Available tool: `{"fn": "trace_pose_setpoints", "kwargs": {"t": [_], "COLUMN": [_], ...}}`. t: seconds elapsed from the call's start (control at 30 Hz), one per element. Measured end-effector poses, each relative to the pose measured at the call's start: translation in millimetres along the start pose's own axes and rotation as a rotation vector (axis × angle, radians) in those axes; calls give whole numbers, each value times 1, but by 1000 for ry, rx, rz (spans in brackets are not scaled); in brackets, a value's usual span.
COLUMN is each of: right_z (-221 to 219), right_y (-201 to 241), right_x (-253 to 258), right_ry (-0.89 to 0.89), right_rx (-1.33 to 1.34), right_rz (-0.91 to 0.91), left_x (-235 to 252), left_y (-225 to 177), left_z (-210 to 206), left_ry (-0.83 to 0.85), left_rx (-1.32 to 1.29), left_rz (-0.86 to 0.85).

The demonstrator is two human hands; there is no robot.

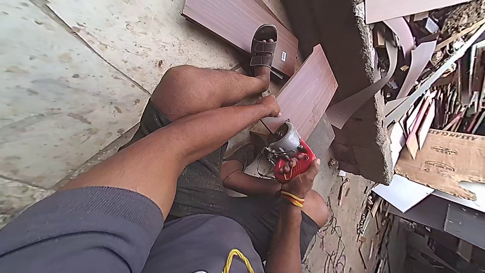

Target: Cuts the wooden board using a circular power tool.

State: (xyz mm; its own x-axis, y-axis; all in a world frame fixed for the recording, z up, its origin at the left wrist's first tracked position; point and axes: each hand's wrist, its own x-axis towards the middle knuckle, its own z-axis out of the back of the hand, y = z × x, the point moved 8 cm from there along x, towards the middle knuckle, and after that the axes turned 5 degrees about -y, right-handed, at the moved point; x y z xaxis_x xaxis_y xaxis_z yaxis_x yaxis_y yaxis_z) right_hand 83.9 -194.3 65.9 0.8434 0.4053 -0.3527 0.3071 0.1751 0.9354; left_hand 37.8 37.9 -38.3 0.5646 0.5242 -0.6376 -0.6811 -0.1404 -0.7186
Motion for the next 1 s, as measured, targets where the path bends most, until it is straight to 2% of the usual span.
{"fn": "trace_pose_setpoints", "kwargs": {"t": [1.0], "right_z": [-2], "right_y": [6], "right_x": [11], "right_ry": [-41], "right_rx": [10], "right_rz": [10], "left_x": [1], "left_y": [0], "left_z": [0], "left_ry": [3], "left_rx": [-3], "left_rz": [1]}}
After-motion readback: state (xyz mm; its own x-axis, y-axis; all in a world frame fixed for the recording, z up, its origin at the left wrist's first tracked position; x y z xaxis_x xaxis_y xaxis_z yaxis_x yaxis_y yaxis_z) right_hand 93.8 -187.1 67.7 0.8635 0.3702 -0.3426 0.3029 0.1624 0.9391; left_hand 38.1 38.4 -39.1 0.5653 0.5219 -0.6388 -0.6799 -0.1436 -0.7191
